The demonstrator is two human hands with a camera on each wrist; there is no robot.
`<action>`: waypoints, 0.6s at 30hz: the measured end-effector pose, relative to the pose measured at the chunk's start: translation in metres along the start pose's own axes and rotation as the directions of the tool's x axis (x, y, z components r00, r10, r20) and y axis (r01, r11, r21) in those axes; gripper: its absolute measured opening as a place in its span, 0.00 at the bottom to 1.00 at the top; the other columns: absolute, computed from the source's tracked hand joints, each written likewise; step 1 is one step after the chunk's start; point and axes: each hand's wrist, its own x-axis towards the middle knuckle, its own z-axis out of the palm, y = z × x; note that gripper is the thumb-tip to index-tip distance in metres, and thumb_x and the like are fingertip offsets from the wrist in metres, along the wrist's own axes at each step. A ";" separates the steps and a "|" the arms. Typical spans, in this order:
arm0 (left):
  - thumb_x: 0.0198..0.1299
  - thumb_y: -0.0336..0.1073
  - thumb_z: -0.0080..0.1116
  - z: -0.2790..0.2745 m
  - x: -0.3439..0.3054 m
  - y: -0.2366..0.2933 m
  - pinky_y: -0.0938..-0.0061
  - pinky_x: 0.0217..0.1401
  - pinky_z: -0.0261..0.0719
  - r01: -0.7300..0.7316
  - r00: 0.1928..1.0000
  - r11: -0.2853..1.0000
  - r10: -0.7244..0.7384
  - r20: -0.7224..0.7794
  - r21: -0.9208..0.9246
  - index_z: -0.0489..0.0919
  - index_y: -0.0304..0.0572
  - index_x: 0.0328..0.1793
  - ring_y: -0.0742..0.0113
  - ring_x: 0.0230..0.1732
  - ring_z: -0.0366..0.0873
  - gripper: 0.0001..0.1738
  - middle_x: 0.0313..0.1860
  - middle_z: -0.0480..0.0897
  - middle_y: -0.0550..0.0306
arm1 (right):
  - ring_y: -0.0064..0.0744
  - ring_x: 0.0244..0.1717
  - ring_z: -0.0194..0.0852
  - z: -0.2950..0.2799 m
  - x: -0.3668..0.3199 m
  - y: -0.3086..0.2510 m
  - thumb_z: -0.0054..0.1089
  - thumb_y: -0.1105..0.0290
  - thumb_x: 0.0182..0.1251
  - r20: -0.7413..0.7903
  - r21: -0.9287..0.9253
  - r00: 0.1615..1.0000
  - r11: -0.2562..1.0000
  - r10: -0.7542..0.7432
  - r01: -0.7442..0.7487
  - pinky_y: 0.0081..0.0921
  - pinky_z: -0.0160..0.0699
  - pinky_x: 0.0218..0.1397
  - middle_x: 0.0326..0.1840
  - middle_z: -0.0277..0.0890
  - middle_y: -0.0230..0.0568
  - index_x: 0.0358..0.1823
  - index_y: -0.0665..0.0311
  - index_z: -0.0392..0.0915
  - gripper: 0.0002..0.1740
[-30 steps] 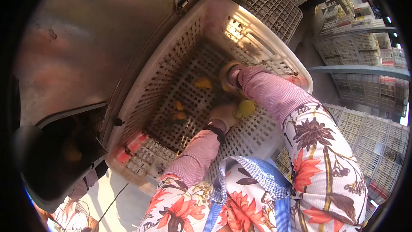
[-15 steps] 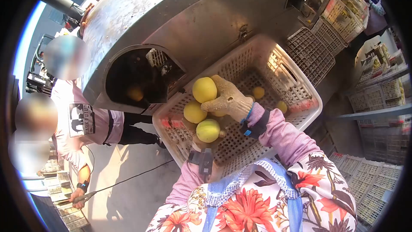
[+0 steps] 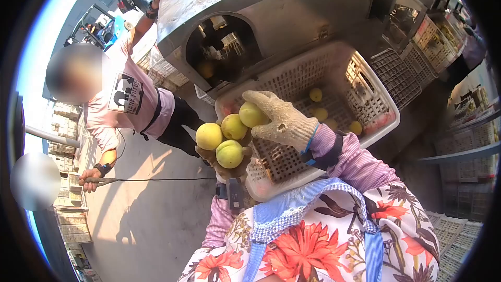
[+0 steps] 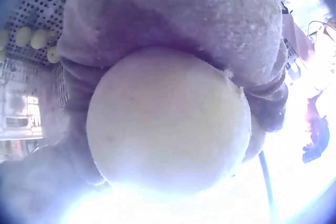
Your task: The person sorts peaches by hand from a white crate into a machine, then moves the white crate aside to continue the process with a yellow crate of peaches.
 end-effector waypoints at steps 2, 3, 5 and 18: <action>0.58 0.68 0.65 0.001 -0.006 0.004 0.49 0.56 0.88 -0.023 1.000 1.000 0.023 -0.002 0.007 0.71 0.47 0.74 0.43 0.65 0.80 0.46 0.67 0.79 0.48 | 0.53 0.68 0.72 0.009 -0.003 0.006 0.80 0.69 0.51 -0.066 0.081 0.998 0.996 -0.021 0.026 0.40 0.74 0.72 0.66 0.71 0.56 0.74 0.62 0.65 0.47; 0.58 0.68 0.65 0.003 -0.008 0.007 0.49 0.56 0.88 -0.035 0.999 0.999 0.035 0.004 0.009 0.71 0.47 0.74 0.43 0.65 0.80 0.46 0.67 0.79 0.48 | 0.53 0.67 0.73 0.012 -0.004 0.007 0.80 0.68 0.51 -0.071 0.097 0.997 0.995 -0.005 0.012 0.40 0.74 0.72 0.66 0.71 0.55 0.74 0.62 0.66 0.47; 0.58 0.69 0.65 0.005 -0.010 0.011 0.48 0.55 0.89 -0.055 0.998 0.998 0.054 0.006 0.008 0.70 0.46 0.74 0.43 0.65 0.80 0.47 0.67 0.78 0.48 | 0.51 0.66 0.74 0.019 -0.006 0.003 0.81 0.67 0.51 -0.078 0.128 0.997 0.992 0.021 -0.011 0.40 0.75 0.71 0.65 0.72 0.55 0.73 0.63 0.67 0.47; 0.58 0.72 0.63 -0.001 0.012 0.037 0.45 0.55 0.89 -0.062 0.997 0.998 0.063 0.054 -0.019 0.70 0.45 0.74 0.41 0.65 0.79 0.48 0.68 0.78 0.47 | 0.59 0.64 0.75 0.045 0.118 0.020 0.70 0.50 0.63 -0.323 -0.374 0.943 0.904 0.083 -0.208 0.47 0.75 0.67 0.61 0.76 0.56 0.66 0.61 0.71 0.36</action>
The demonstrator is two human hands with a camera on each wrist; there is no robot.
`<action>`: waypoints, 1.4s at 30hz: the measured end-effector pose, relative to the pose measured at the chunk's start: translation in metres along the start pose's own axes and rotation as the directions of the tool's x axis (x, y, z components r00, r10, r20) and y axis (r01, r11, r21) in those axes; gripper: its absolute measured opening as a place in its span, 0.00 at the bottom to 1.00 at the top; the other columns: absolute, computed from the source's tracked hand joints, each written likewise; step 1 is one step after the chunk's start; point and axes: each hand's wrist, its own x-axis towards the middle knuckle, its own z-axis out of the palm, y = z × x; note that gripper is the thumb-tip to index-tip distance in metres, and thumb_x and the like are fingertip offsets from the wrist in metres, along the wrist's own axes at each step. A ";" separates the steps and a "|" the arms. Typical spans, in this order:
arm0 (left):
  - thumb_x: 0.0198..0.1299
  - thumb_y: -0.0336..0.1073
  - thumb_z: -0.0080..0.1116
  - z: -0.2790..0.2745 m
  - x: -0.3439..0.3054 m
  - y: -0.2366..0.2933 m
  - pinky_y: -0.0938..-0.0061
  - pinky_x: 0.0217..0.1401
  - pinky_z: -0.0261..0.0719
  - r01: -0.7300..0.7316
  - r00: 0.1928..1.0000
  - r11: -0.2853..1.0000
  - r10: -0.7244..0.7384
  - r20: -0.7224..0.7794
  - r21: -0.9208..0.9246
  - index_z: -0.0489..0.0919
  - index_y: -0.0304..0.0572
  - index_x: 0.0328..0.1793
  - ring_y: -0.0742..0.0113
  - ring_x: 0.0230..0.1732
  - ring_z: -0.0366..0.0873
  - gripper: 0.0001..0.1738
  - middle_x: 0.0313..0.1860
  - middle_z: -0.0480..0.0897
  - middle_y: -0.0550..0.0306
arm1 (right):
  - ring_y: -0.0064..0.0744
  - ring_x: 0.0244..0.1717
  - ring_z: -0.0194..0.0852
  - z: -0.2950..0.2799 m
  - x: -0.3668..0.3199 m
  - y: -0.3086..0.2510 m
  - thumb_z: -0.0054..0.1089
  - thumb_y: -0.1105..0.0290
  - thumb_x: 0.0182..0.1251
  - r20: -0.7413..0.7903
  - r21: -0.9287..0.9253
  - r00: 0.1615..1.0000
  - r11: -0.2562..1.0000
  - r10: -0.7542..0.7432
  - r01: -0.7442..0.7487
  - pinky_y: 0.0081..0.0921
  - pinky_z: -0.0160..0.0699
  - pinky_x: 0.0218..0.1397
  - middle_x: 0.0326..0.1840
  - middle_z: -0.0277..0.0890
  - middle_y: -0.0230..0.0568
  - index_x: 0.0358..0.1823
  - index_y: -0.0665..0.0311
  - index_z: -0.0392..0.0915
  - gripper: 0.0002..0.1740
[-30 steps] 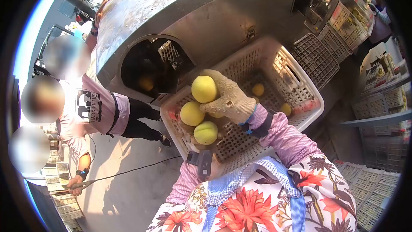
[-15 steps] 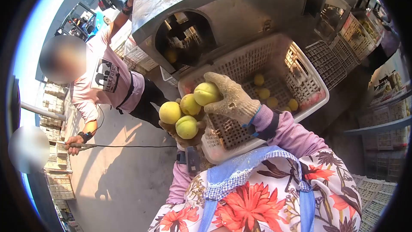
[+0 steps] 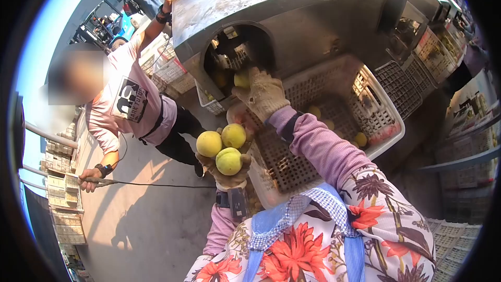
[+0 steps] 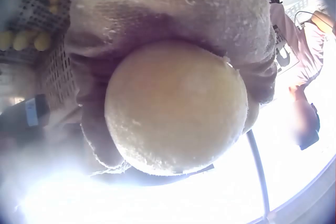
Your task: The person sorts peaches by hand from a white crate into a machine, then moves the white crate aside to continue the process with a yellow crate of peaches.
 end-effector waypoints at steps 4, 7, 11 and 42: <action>0.58 0.73 0.62 -0.006 0.003 0.008 0.43 0.55 0.89 0.007 1.000 0.998 -0.006 0.014 -0.059 0.70 0.44 0.74 0.41 0.65 0.79 0.49 0.68 0.77 0.47 | 0.59 0.59 0.79 0.041 0.047 0.017 0.67 0.47 0.65 -0.150 -0.237 0.966 0.956 -0.211 0.172 0.48 0.77 0.62 0.59 0.78 0.56 0.66 0.60 0.71 0.35; 0.58 0.74 0.62 -0.004 0.011 0.013 0.43 0.55 0.89 0.000 0.999 0.995 0.003 0.036 -0.095 0.70 0.44 0.74 0.41 0.65 0.79 0.49 0.68 0.77 0.47 | 0.61 0.57 0.80 0.056 0.090 0.026 0.64 0.47 0.68 -0.171 -0.197 0.964 0.965 -0.205 0.171 0.49 0.78 0.62 0.59 0.79 0.57 0.65 0.62 0.71 0.33; 0.58 0.74 0.61 0.010 0.025 0.009 0.41 0.54 0.89 0.014 0.988 0.985 0.012 0.154 -0.169 0.70 0.44 0.74 0.40 0.65 0.79 0.50 0.68 0.77 0.47 | 0.61 0.57 0.79 0.018 0.093 0.028 0.65 0.45 0.67 -0.011 -0.016 0.997 0.997 -0.082 0.082 0.47 0.79 0.59 0.59 0.79 0.59 0.72 0.62 0.67 0.40; 0.64 0.73 0.56 -0.011 0.022 -0.023 0.57 0.65 0.82 -0.103 0.983 0.981 0.125 -0.134 0.162 0.71 0.38 0.73 0.50 0.66 0.78 0.48 0.65 0.79 0.45 | 0.40 0.63 0.77 -0.017 -0.084 0.022 0.66 0.54 0.71 0.498 0.786 0.866 0.405 0.034 -0.468 0.33 0.77 0.67 0.63 0.75 0.49 0.73 0.68 0.66 0.37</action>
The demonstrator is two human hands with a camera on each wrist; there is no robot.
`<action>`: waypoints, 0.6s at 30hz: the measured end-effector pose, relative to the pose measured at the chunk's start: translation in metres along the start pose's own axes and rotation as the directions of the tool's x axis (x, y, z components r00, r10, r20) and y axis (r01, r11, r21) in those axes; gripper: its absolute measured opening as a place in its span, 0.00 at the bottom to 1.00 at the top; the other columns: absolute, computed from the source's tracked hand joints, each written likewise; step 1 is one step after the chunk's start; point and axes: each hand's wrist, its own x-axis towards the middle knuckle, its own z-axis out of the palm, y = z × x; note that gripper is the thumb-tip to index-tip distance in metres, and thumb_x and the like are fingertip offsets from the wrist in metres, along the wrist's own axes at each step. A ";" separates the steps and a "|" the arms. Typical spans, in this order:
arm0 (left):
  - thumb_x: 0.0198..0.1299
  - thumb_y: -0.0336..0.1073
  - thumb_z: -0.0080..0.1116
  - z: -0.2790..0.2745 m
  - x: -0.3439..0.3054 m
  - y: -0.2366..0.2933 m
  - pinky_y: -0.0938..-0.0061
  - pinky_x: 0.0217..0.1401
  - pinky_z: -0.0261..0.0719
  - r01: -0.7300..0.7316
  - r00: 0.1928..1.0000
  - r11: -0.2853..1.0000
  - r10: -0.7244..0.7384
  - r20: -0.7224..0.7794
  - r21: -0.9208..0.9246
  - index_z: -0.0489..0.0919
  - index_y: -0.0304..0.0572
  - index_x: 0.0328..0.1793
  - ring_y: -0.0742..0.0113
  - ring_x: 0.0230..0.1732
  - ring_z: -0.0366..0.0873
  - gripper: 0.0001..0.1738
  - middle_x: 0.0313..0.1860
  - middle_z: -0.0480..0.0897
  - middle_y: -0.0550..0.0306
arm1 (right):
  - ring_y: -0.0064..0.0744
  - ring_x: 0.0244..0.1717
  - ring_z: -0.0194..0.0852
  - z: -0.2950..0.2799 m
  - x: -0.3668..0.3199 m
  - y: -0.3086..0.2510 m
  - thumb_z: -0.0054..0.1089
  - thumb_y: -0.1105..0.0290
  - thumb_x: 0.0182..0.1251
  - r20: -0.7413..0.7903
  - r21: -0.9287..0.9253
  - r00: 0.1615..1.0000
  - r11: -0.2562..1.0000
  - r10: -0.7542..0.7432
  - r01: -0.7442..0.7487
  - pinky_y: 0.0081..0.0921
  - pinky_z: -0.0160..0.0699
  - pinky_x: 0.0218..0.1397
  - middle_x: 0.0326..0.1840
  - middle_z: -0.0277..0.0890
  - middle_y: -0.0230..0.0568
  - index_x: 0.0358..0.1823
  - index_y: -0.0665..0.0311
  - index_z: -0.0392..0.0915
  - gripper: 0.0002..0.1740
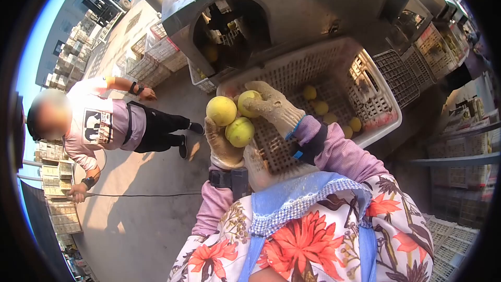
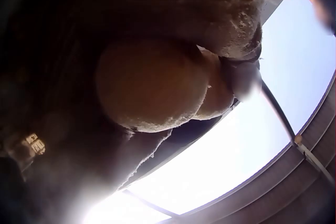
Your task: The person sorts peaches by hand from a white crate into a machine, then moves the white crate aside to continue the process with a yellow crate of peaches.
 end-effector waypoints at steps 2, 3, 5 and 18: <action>0.64 0.73 0.56 0.013 0.003 0.000 0.56 0.70 0.78 -0.008 1.000 0.998 0.007 -0.023 -0.066 0.70 0.38 0.73 0.50 0.66 0.78 0.48 0.66 0.79 0.47 | 0.40 0.63 0.76 0.003 0.001 -0.001 0.69 0.55 0.68 -0.035 -0.281 0.993 0.954 -0.117 0.103 0.34 0.77 0.67 0.63 0.75 0.50 0.73 0.67 0.66 0.38; 0.64 0.73 0.56 0.012 0.008 0.001 0.56 0.71 0.77 -0.049 0.999 0.998 0.049 -0.001 0.030 0.70 0.38 0.73 0.50 0.66 0.78 0.48 0.67 0.79 0.47 | 0.40 0.63 0.76 0.003 0.005 -0.002 0.70 0.55 0.67 -0.039 -0.417 0.983 0.897 -0.180 0.148 0.34 0.77 0.67 0.62 0.75 0.50 0.73 0.66 0.66 0.39; 0.63 0.74 0.57 0.009 0.016 0.007 0.52 0.63 0.83 -0.003 1.000 0.999 0.002 0.004 0.041 0.72 0.42 0.72 0.51 0.65 0.79 0.47 0.65 0.79 0.48 | 0.50 0.61 0.78 0.004 0.031 -0.005 0.71 0.53 0.65 -0.093 -0.583 0.926 0.774 -0.366 0.247 0.41 0.77 0.65 0.61 0.76 0.56 0.72 0.65 0.66 0.39; 0.71 0.65 0.53 -0.011 0.017 0.030 0.54 0.50 0.89 0.064 0.998 0.988 -0.060 -0.037 0.140 0.71 0.41 0.73 0.50 0.53 0.85 0.39 0.58 0.82 0.46 | 0.57 0.53 0.81 0.002 0.180 -0.058 0.63 0.46 0.69 0.034 -0.966 0.841 0.198 -0.540 0.166 0.47 0.80 0.58 0.56 0.80 0.58 0.58 0.64 0.78 0.30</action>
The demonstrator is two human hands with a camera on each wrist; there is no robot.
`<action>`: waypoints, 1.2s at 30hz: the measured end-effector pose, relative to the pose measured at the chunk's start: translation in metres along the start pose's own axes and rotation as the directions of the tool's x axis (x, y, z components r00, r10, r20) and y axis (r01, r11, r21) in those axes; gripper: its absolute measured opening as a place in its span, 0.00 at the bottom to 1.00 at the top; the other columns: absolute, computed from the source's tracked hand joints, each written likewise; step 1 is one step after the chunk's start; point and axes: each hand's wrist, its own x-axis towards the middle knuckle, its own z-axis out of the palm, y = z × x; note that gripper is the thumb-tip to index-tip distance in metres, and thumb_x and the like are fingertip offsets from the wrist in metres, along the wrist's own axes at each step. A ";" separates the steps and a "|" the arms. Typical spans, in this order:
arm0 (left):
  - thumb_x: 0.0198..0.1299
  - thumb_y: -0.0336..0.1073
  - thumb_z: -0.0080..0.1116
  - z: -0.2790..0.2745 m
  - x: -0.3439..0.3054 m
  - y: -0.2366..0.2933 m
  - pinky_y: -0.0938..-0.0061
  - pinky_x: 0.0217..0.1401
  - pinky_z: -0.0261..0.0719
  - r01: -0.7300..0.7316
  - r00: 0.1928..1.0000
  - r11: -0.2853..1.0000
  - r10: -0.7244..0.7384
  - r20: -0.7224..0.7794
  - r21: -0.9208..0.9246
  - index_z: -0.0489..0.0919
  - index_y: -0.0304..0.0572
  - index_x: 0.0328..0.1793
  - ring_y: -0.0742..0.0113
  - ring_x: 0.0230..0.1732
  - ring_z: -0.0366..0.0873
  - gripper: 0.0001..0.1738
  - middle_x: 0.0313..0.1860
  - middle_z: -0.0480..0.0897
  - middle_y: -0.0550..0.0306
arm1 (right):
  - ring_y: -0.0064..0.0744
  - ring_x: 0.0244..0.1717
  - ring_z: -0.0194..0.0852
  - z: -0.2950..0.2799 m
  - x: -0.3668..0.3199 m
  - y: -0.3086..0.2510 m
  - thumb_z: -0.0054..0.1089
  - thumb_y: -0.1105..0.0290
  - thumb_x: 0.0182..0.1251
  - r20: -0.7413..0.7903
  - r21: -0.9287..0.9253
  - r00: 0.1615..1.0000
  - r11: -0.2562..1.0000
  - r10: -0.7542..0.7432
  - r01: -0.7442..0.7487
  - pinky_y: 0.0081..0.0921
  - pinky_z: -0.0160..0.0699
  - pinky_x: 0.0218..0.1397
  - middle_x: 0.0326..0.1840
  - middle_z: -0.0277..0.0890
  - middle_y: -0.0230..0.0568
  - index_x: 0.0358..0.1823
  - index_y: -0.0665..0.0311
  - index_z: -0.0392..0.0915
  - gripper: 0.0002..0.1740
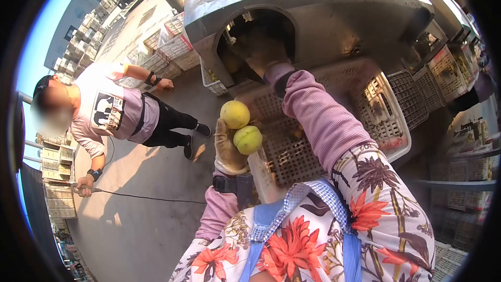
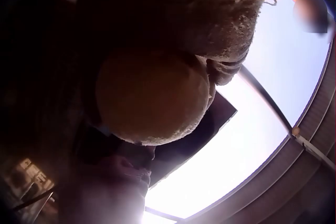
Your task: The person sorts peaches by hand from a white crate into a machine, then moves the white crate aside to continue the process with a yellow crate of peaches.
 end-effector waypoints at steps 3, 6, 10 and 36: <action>0.70 0.53 0.61 0.001 -0.001 0.004 0.58 0.52 0.89 -0.032 0.999 0.999 0.032 0.019 0.008 0.69 0.43 0.75 0.51 0.52 0.86 0.34 0.59 0.81 0.45 | 0.56 0.60 0.79 -0.038 0.015 -0.018 0.63 0.50 0.69 0.251 0.084 0.957 0.982 0.145 -0.170 0.43 0.78 0.62 0.62 0.77 0.59 0.66 0.65 0.74 0.32; 0.63 0.32 0.70 0.024 -0.010 0.010 0.61 0.56 0.87 -0.211 0.974 0.970 0.199 0.103 0.120 0.64 0.46 0.80 0.53 0.55 0.84 0.40 0.63 0.79 0.47 | 0.47 0.74 0.69 -0.064 -0.056 -0.032 0.64 0.59 0.73 0.128 0.467 0.992 0.881 0.020 -0.078 0.36 0.70 0.75 0.76 0.68 0.57 0.76 0.67 0.64 0.36; 0.61 0.26 0.72 0.022 -0.022 0.013 0.64 0.69 0.81 -0.274 0.960 0.918 0.244 0.138 0.286 0.63 0.46 0.81 0.58 0.65 0.79 0.44 0.69 0.75 0.51 | 0.36 0.74 0.67 -0.066 -0.145 -0.036 0.68 0.65 0.70 0.554 0.798 0.809 0.402 -0.197 -0.449 0.34 0.66 0.77 0.73 0.71 0.47 0.79 0.67 0.62 0.39; 0.77 0.42 0.52 -0.012 0.027 -0.007 0.66 0.70 0.78 -0.186 0.980 0.944 0.157 0.125 0.273 0.69 0.33 0.75 0.62 0.66 0.78 0.27 0.66 0.80 0.51 | 0.51 0.56 0.83 0.013 -0.047 -0.001 0.55 0.45 0.72 -0.272 -0.321 0.941 0.941 -0.201 0.108 0.46 0.82 0.56 0.56 0.82 0.56 0.49 0.60 0.86 0.26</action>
